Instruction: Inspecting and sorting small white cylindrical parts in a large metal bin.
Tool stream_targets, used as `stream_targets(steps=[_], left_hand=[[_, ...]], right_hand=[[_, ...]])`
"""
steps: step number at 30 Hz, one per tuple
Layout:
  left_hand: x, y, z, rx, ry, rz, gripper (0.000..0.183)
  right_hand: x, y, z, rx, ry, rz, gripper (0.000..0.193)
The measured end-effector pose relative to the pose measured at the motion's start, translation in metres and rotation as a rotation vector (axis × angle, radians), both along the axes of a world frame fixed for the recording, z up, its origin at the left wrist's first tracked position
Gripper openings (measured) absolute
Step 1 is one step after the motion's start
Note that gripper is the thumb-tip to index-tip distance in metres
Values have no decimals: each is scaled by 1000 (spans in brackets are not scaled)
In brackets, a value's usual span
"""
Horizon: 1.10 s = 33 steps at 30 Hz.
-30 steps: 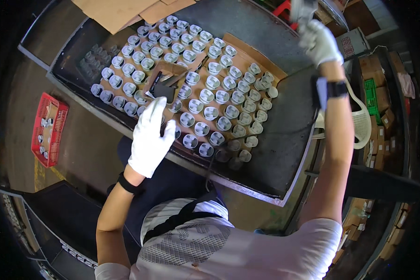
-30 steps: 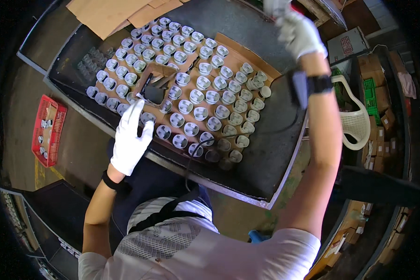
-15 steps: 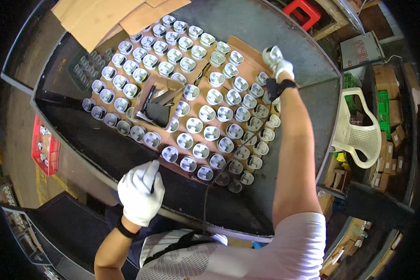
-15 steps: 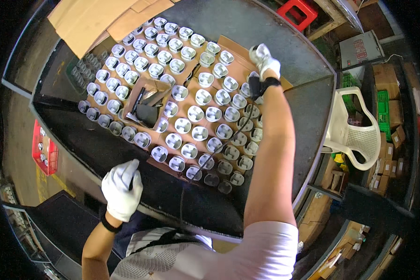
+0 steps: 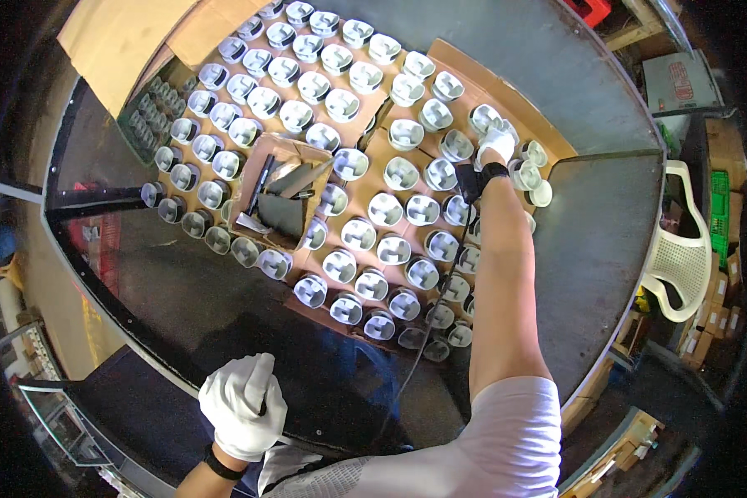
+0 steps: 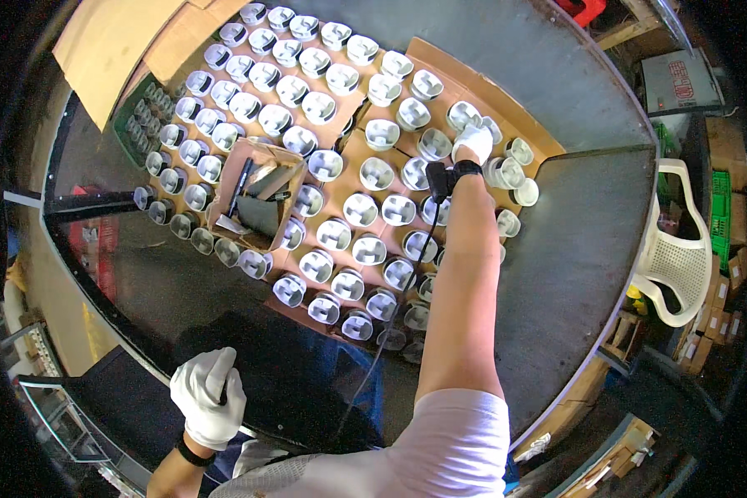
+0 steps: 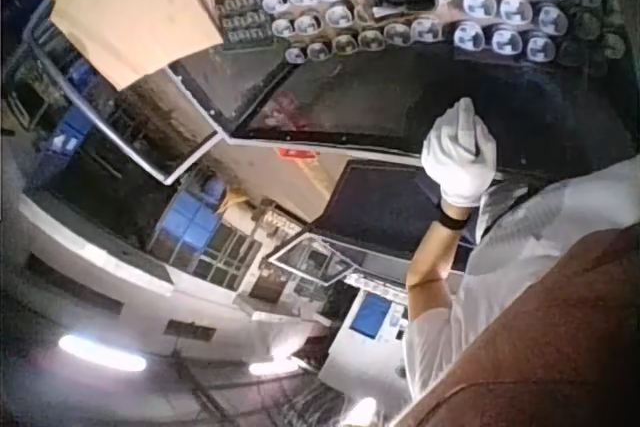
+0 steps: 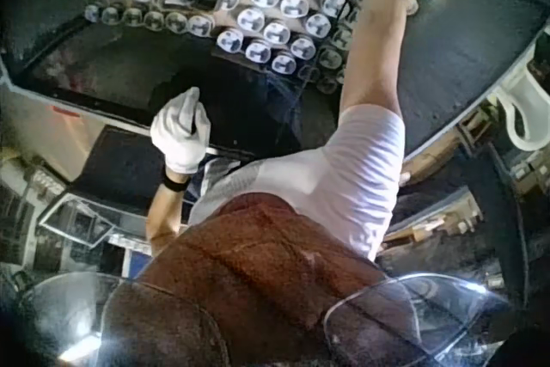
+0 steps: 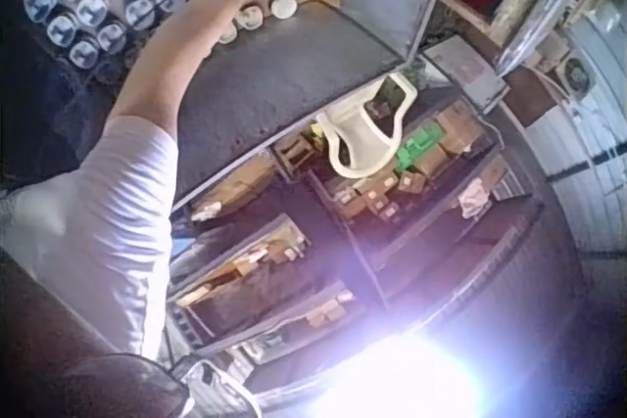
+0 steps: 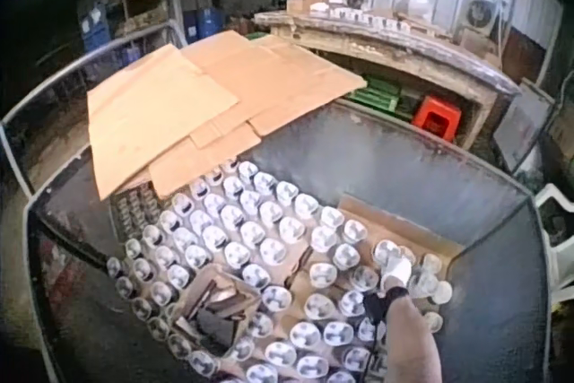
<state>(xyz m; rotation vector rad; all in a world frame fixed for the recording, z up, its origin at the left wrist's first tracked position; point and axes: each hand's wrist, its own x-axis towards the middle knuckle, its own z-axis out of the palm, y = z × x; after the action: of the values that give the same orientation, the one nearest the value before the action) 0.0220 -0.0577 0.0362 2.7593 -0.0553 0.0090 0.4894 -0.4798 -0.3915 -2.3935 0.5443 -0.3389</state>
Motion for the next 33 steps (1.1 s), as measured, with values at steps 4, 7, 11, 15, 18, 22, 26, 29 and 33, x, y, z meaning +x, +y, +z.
stream_targets(steps=[4, 7, 11, 15, 18, 22, 26, 29, 33], left_hand=[[-7, -10, 0, 30, 34, 39, 46], [-4, -6, 0, 29, 43, 18, 46], [-3, -7, 3, 35, 53, 19, 46], [-5, -7, 3, 47, 31, 22, 45], [-4, -3, 0, 19, 22, 27, 43], [-8, -5, -1, 12, -28, 62, 43], [-12, -5, -5, 8, -85, 67, 41], [-13, -2, -5, -9, -120, 51, 40], [-18, 0, -7, 11, -168, 35, 40]], right_hand=[[-11, 51, 44, -180, 143, 47, 31], [-19, 57, 60, -115, 248, 1, 29], [-27, 67, 77, -652, 444, 191, 26], [-38, 66, 91, -515, 371, 163, 30], [-67, 82, 122, 289, 185, 88, 26], [-159, 115, 105, 470, 72, 574, 24], [-300, 180, 117, 112, 232, 1203, 35], [-384, 226, 137, 57, 305, 1253, 27], [-411, 282, 155, -235, 623, 1311, 25]])
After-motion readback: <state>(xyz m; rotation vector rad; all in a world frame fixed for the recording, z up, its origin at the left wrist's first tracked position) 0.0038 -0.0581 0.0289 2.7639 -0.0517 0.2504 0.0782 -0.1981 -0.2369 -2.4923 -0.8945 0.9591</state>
